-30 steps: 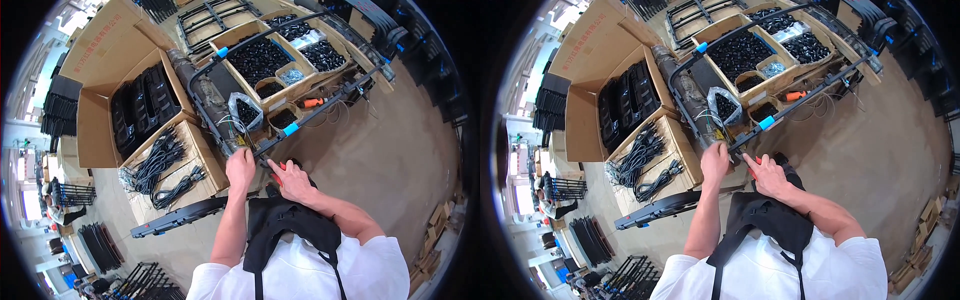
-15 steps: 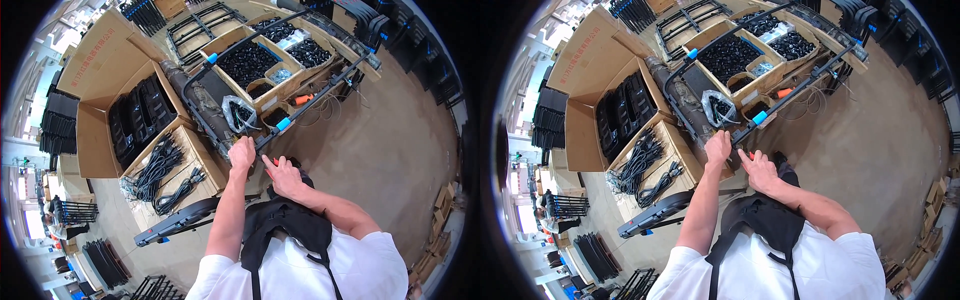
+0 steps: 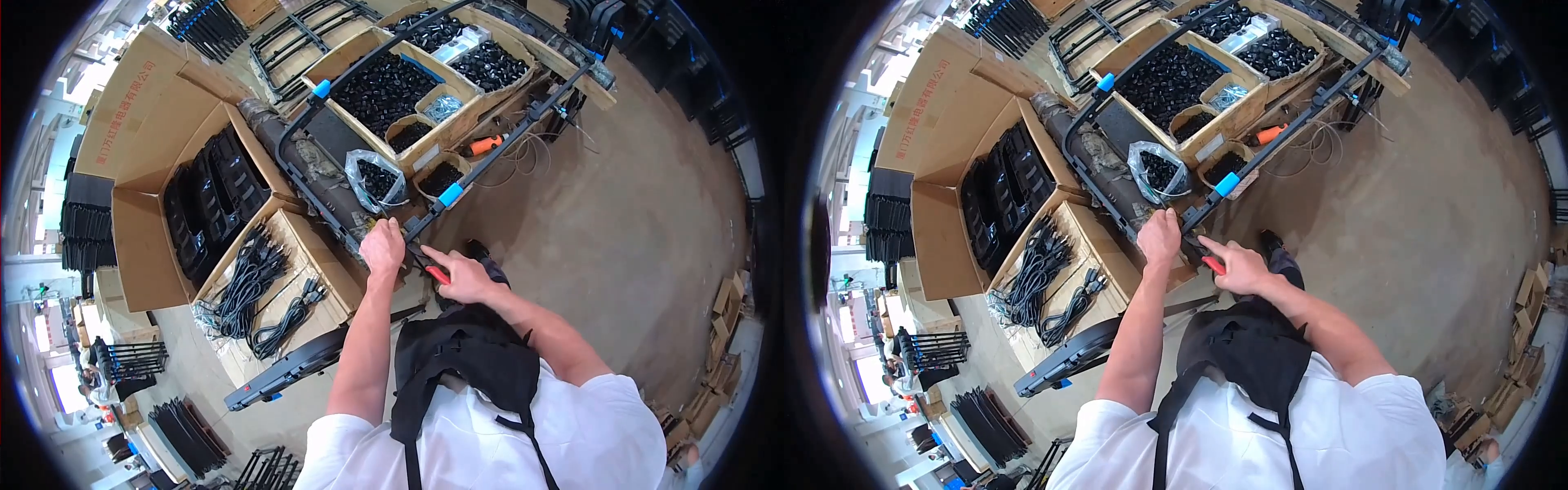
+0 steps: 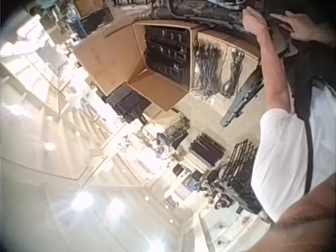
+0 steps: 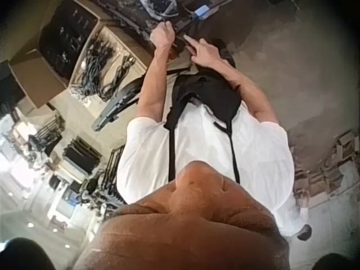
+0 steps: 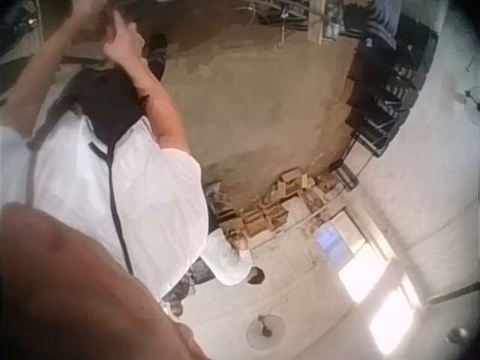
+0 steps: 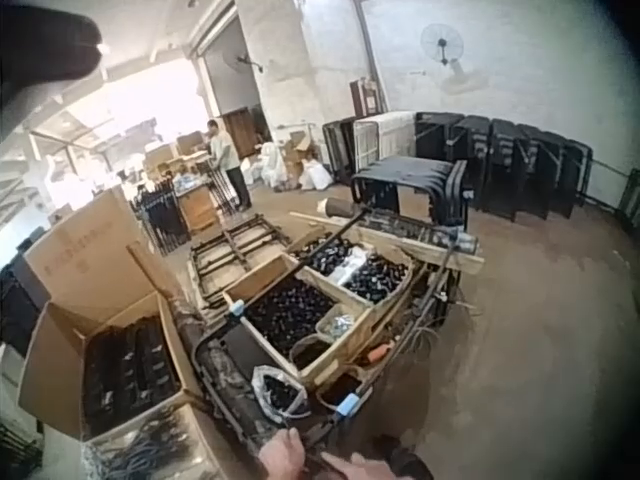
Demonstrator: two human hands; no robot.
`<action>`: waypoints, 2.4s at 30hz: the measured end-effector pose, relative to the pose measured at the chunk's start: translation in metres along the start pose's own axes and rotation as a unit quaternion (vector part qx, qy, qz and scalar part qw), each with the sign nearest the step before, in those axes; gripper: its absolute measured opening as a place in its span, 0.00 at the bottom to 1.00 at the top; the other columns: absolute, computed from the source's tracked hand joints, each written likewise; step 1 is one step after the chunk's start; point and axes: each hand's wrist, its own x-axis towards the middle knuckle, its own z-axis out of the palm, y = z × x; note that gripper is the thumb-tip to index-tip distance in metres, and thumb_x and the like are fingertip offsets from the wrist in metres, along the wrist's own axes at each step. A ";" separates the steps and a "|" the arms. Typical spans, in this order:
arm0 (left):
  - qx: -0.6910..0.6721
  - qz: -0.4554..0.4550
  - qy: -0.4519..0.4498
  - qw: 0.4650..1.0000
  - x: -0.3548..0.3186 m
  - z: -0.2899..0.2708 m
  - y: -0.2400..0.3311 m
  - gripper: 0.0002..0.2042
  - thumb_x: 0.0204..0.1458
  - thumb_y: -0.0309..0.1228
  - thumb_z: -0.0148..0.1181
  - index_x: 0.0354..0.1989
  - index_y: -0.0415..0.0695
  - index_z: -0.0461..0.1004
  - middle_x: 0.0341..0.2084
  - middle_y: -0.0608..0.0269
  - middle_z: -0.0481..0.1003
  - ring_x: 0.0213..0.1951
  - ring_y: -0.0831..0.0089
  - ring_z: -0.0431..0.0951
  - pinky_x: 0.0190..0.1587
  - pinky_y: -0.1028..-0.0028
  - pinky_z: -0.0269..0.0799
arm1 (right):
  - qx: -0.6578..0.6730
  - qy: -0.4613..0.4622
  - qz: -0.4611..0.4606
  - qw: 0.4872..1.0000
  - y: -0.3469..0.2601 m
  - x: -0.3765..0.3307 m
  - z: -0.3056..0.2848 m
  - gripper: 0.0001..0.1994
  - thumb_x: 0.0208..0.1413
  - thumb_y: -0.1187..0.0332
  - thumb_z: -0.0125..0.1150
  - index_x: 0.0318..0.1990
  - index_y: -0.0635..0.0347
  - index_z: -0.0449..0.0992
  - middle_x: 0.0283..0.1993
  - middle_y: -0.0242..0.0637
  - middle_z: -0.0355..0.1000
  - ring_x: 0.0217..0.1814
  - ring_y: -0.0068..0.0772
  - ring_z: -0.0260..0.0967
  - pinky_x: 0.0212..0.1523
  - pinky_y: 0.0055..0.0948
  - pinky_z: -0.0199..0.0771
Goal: Assembling components of a metal frame for outdoor equipment, including wiring and securing parts with an electric screwdriver.
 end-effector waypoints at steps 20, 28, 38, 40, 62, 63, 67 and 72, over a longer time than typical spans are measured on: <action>0.002 -0.075 -0.012 0.997 0.007 -0.004 0.014 0.20 0.70 0.46 0.52 0.33 0.42 0.78 0.32 0.42 0.82 0.39 0.39 0.83 0.44 0.47 0.75 | 0.042 -0.172 0.009 0.984 0.092 0.037 -0.051 0.26 0.58 0.72 0.55 0.65 0.68 0.67 0.58 0.63 0.76 0.63 0.64 0.75 0.61 0.53 0.73; 0.000 -0.079 -0.041 0.996 0.005 -0.007 0.023 0.18 0.70 0.47 0.53 0.36 0.45 0.79 0.34 0.47 0.83 0.38 0.42 0.83 0.43 0.48 0.77 | 0.009 -0.219 0.150 0.964 0.123 0.144 -0.039 0.27 0.56 0.55 0.65 0.58 0.62 0.73 0.54 0.58 0.79 0.56 0.60 0.79 0.54 0.50 0.78; -0.116 -0.184 0.035 0.975 -0.003 -0.049 0.029 0.16 0.66 0.35 0.62 0.57 0.42 0.79 0.48 0.49 0.82 0.52 0.50 0.81 0.56 0.57 0.76 | 0.187 -0.102 0.111 0.971 0.151 0.240 0.079 0.23 0.37 0.64 0.79 0.36 0.77 0.83 0.31 0.50 0.83 0.37 0.45 0.83 0.38 0.46 0.77; -0.128 -0.155 0.057 0.978 0.022 -0.067 0.038 0.16 0.65 0.35 0.62 0.57 0.41 0.79 0.46 0.48 0.82 0.51 0.50 0.81 0.55 0.57 0.76 | 0.340 -0.130 0.155 0.918 0.203 0.256 0.085 0.15 0.45 0.65 0.78 0.35 0.69 0.85 0.31 0.44 0.82 0.34 0.41 0.81 0.31 0.44 0.74; 0.304 -0.175 0.273 0.896 0.164 -0.268 -0.328 0.13 0.54 0.31 0.69 0.48 0.47 0.79 0.52 0.56 0.76 0.58 0.54 0.74 0.60 0.56 0.70 | 0.116 -0.133 0.220 0.959 0.094 0.073 -0.134 0.19 0.62 0.68 0.66 0.57 0.71 0.79 0.47 0.45 0.83 0.44 0.32 0.82 0.44 0.33 0.82; 0.300 -0.139 0.312 0.891 0.162 -0.279 -0.329 0.12 0.55 0.30 0.68 0.47 0.47 0.78 0.51 0.56 0.77 0.57 0.54 0.75 0.60 0.56 0.70 | 0.114 -0.130 0.218 0.960 0.077 0.068 -0.144 0.19 0.62 0.68 0.66 0.57 0.71 0.79 0.47 0.45 0.83 0.44 0.32 0.82 0.44 0.33 0.82; 0.111 -0.101 0.470 0.870 0.174 -0.356 -0.256 0.08 0.63 0.27 0.63 0.49 0.39 0.77 0.44 0.46 0.81 0.45 0.42 0.81 0.49 0.52 0.76 | 0.023 -0.176 0.061 0.982 0.014 0.065 -0.168 0.20 0.61 0.67 0.65 0.57 0.70 0.79 0.49 0.47 0.83 0.45 0.40 0.82 0.47 0.38 0.82; 0.109 -0.015 0.565 0.818 0.109 -0.479 -0.126 0.10 0.68 0.33 0.63 0.53 0.43 0.78 0.43 0.54 0.83 0.43 0.59 0.84 0.50 0.63 0.79 | -0.052 0.032 -0.338 0.939 -0.137 0.136 -0.193 0.16 0.57 0.73 0.69 0.53 0.66 0.82 0.50 0.49 0.81 0.55 0.54 0.79 0.60 0.44 0.77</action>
